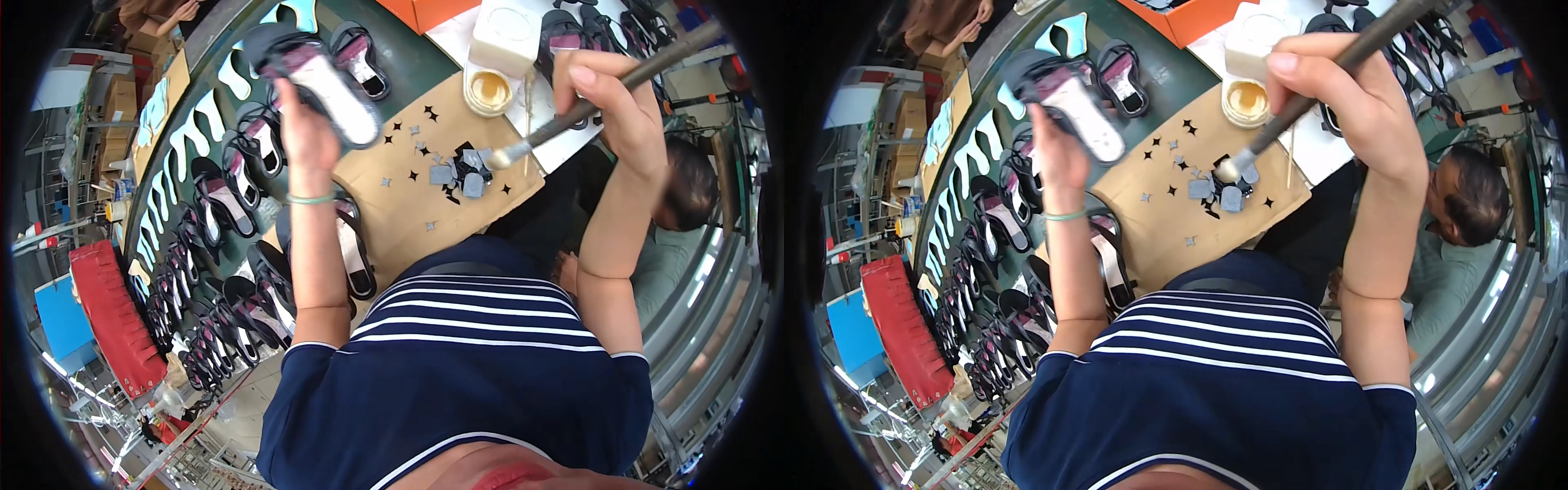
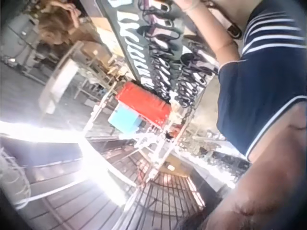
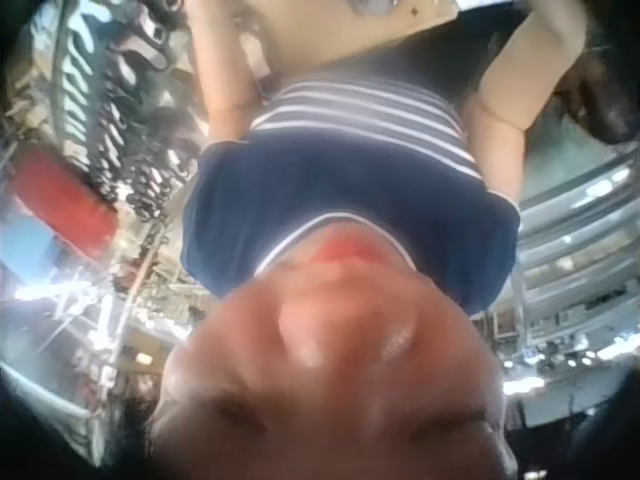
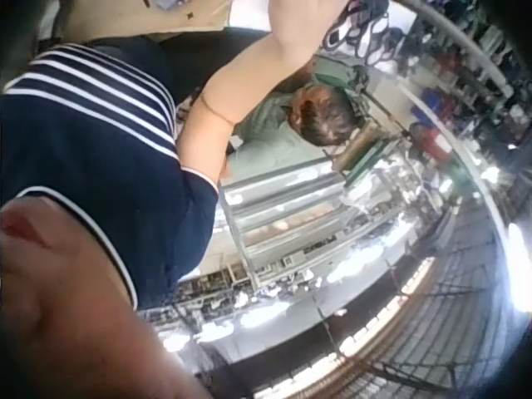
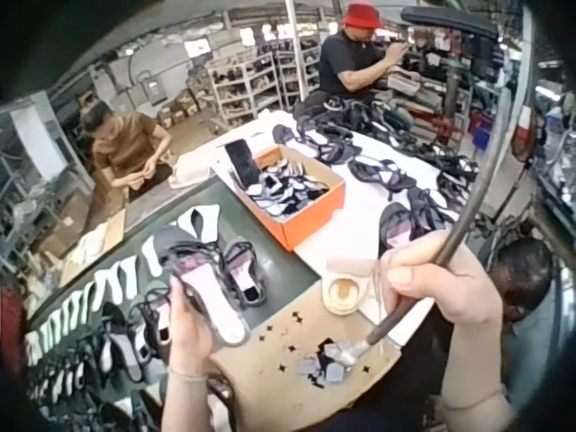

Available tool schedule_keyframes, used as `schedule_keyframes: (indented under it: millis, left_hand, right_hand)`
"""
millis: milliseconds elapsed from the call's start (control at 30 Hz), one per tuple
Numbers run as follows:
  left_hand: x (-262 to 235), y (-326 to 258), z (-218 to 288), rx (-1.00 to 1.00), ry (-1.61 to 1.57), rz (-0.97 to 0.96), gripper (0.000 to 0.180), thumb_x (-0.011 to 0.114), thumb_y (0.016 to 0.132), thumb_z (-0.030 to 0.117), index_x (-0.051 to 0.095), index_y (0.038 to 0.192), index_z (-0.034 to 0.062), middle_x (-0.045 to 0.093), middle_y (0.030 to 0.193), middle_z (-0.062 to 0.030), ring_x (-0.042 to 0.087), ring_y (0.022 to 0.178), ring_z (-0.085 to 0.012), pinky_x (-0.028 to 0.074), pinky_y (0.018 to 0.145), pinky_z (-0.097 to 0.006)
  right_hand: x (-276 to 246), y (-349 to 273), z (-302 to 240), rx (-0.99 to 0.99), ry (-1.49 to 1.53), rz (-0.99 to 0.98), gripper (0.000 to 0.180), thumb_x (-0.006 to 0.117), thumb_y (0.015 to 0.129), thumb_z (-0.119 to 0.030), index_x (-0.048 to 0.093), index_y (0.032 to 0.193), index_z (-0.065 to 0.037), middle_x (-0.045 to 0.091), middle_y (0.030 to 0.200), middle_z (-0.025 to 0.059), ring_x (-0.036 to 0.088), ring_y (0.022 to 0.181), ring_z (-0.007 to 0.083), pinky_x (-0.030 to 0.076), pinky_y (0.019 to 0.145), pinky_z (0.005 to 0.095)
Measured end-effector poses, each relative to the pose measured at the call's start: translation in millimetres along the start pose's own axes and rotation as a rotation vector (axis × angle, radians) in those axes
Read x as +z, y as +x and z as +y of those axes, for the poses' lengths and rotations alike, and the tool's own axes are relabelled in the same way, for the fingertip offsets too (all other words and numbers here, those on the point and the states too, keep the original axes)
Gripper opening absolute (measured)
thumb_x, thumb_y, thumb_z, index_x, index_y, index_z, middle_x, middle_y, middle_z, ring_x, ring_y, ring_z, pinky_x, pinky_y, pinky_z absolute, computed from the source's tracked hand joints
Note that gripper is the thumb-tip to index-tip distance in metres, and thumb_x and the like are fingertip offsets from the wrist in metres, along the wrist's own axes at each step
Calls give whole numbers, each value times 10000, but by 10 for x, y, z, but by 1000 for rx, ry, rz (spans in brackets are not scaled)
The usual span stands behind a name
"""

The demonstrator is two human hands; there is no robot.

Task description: The recorder uses a brush to apply a liquid adhesive or sealant to the inner insoles and edges of various black sandal-style shoes at a manufacturing workstation.

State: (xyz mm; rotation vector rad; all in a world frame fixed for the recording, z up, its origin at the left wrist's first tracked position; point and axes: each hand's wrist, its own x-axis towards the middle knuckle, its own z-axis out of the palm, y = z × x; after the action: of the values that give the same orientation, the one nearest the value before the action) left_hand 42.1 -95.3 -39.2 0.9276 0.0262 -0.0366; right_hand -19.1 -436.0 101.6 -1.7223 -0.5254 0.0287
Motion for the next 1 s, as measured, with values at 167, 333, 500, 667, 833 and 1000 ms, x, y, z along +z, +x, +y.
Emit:
schedule_keyframes:
  millis: [167, 333, 500, 667, 833, 1000]
  left_hand:
    - [-89, -109, 508, 181, 131, 248, 672, 291, 975, 630, 541, 1244, 67, 669, 1001, -132, 673, 778, -276, 577, 682, -409]
    - [-441, -82, 546, 233, 74, 298, 625, 283, 990, 573, 499, 1309, 82, 630, 1171, -148, 662, 941, -345, 557, 807, -518]
    - [-466, -201, 465, 82, 66, 134, 615, 284, 999, 549, 510, 1301, 63, 649, 1139, -163, 673, 913, -345, 573, 782, -481]
    - [-422, -99, 222, 3, 14, 148, 764, 255, 970, 619, 521, 1264, -34, 657, 1046, -239, 674, 820, -370, 577, 728, -461]
    - [-45, -163, -13, -119, -77, 37, 712, 298, 962, 633, 553, 1197, 11, 673, 983, -169, 684, 753, -324, 585, 649, -424]
    - [349, -179, -218, -226, -84, 33, 710, 290, 961, 646, 565, 1172, 27, 668, 972, -151, 688, 761, -277, 587, 653, -390]
  right_hand:
    - [253, -164, 476, 245, -215, -150, 244, 556, 941, -180, 491, 789, 0, 480, 693, 38, 499, 638, 97, 418, 603, 253]
    - [648, -258, 1082, 690, -289, -198, 259, 588, 883, -113, 611, 1074, 61, 656, 879, 233, 654, 860, 329, 503, 774, 401]
    - [812, -566, 1640, 513, -529, -160, 332, 703, 734, -26, 631, 1051, 41, 660, 949, 267, 647, 926, 386, 503, 800, 405]
    - [648, -439, 1417, 608, -587, -185, 299, 760, 670, -5, 637, 937, 49, 625, 830, 178, 613, 783, 271, 489, 747, 368]
    - [474, -237, 787, 696, -293, -8, 151, 731, 740, 10, 647, 862, 40, 615, 692, 50, 518, 487, 101, 413, 423, 271]
    - [514, -93, 623, 694, -255, -44, 125, 720, 759, 3, 666, 864, 44, 624, 686, 34, 511, 491, 70, 399, 400, 249]
